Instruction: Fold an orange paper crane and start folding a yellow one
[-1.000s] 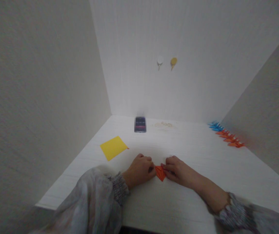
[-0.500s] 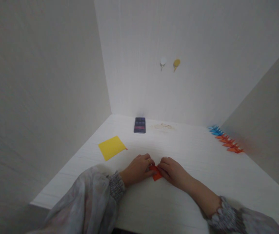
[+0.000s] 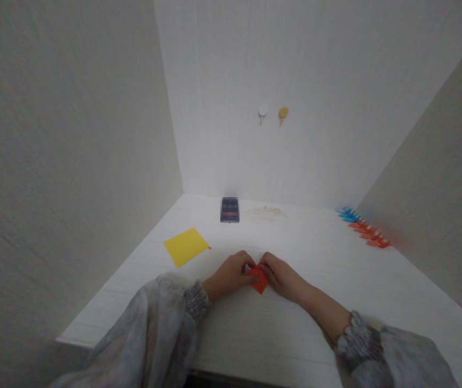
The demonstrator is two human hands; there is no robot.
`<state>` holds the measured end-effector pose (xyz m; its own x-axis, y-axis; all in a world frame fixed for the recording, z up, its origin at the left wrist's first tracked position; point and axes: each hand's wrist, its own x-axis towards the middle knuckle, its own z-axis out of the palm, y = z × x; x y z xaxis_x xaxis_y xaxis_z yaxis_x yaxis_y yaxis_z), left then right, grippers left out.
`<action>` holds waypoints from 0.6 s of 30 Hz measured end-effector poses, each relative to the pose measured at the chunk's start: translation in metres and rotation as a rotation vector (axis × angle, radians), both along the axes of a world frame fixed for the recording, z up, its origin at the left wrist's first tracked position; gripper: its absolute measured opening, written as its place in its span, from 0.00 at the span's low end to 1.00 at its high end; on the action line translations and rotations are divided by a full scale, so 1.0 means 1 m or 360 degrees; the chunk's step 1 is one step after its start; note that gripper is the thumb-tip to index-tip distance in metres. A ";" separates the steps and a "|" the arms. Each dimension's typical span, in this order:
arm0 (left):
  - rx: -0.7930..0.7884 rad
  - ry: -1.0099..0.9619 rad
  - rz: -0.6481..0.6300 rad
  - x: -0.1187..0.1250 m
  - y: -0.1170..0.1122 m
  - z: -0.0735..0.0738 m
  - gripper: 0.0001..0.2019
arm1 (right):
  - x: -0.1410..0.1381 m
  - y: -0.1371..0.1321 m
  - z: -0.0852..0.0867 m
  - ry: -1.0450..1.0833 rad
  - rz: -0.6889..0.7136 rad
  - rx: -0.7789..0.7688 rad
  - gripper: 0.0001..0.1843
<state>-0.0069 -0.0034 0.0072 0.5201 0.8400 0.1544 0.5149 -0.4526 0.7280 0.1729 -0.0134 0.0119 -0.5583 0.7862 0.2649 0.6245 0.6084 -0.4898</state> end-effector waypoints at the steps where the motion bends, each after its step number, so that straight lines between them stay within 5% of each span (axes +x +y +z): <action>1: -0.0056 -0.0041 0.0005 0.001 0.001 -0.002 0.14 | 0.000 0.000 0.000 0.0042 -0.0027 -0.0039 0.09; 11: -0.0671 -0.0703 0.0027 0.007 0.010 -0.007 0.11 | 0.003 0.000 -0.005 0.0380 -0.0161 -0.0085 0.07; 18: -0.0787 -0.1019 -0.0001 0.009 0.011 -0.009 0.18 | 0.006 -0.003 -0.001 0.0521 0.0057 -0.0105 0.11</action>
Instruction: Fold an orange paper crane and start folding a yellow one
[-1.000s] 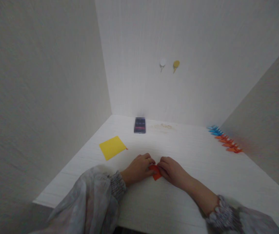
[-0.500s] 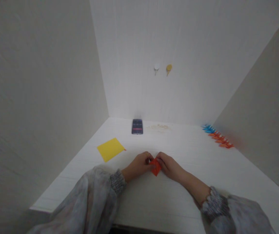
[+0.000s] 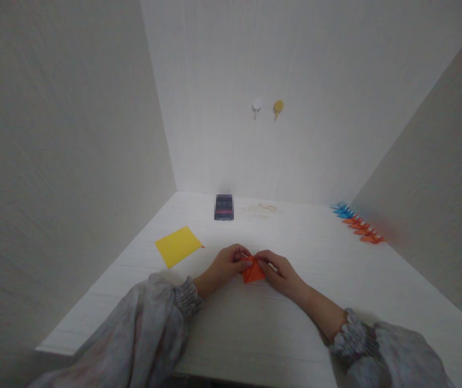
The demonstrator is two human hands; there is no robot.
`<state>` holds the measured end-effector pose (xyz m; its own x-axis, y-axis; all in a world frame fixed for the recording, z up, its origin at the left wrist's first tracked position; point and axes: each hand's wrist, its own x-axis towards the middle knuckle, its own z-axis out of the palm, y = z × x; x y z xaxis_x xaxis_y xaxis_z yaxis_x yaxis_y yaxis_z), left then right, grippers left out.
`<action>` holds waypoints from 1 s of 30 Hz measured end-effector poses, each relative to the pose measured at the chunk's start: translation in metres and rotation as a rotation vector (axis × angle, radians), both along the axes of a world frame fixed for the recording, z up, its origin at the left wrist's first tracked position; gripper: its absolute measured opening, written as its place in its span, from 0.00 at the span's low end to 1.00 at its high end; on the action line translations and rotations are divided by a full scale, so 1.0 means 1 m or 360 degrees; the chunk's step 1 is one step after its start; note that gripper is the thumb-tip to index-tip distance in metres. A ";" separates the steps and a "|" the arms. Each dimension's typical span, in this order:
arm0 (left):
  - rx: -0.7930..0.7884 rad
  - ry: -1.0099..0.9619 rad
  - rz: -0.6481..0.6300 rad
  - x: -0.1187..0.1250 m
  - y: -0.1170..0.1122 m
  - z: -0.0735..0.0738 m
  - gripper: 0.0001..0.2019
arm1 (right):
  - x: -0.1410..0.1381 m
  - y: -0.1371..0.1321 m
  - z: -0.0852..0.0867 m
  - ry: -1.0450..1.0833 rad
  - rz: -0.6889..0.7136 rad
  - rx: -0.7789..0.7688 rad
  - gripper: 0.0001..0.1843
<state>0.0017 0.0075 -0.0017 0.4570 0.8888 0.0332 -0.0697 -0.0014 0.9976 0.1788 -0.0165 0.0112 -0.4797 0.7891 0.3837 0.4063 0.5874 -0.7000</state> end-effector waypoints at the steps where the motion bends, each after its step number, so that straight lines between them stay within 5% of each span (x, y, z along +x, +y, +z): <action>1: 0.0013 -0.0033 0.0018 0.000 0.000 0.000 0.18 | 0.000 0.000 0.000 0.0002 0.0010 -0.0004 0.11; 18: -0.0080 0.0083 0.0036 -0.004 0.000 -0.001 0.18 | 0.002 0.003 -0.007 0.0064 0.0038 0.0040 0.03; 30: -0.0258 -0.0142 -0.0072 -0.011 -0.005 0.008 0.16 | 0.004 0.000 -0.004 0.0210 0.0111 -0.0181 0.07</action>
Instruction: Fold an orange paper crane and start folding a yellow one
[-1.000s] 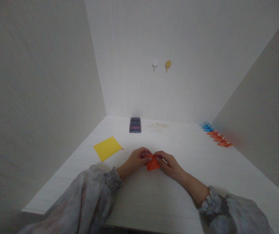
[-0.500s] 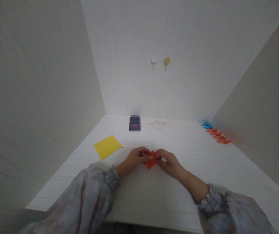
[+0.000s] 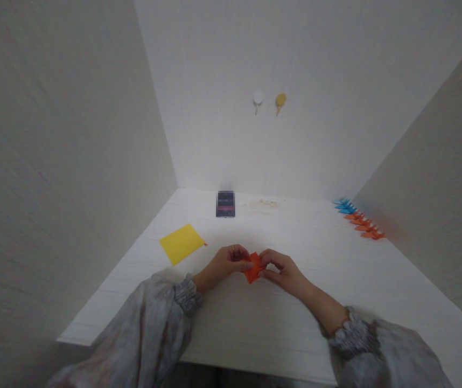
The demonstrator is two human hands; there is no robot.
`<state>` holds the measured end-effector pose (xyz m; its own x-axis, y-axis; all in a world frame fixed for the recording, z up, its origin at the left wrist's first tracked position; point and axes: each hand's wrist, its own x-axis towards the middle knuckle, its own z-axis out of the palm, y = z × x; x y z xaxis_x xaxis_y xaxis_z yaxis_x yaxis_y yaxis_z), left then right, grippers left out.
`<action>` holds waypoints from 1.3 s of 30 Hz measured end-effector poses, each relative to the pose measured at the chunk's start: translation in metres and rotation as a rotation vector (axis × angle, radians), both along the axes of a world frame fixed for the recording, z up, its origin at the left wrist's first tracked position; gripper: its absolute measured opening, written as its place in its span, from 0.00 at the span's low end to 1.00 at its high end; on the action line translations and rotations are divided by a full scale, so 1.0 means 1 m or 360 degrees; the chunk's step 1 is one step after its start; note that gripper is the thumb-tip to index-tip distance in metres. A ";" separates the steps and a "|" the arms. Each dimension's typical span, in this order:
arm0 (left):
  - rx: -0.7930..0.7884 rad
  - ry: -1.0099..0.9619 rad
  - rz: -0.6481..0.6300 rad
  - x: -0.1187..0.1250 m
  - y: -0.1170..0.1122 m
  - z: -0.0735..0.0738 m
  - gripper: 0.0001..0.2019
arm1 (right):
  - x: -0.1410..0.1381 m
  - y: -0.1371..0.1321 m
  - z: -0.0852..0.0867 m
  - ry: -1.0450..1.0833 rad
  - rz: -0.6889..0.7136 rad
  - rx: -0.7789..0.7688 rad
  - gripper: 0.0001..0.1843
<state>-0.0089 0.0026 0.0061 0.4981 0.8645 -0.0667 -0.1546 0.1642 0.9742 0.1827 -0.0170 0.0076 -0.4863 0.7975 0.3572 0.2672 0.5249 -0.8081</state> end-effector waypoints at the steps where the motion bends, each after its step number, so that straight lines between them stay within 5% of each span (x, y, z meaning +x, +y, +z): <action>1: 0.0001 -0.0009 0.0000 0.000 0.000 0.000 0.15 | 0.000 0.000 0.001 -0.0001 0.0008 -0.0004 0.07; 39: -0.0128 0.0061 -0.0108 -0.002 -0.006 -0.004 0.10 | 0.004 -0.006 0.003 -0.0235 0.0050 -0.0254 0.09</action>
<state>-0.0113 -0.0038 0.0025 0.5511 0.8199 -0.1548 -0.1034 0.2511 0.9624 0.1863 -0.0232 0.0108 -0.5496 0.8217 0.1507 0.3744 0.4035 -0.8348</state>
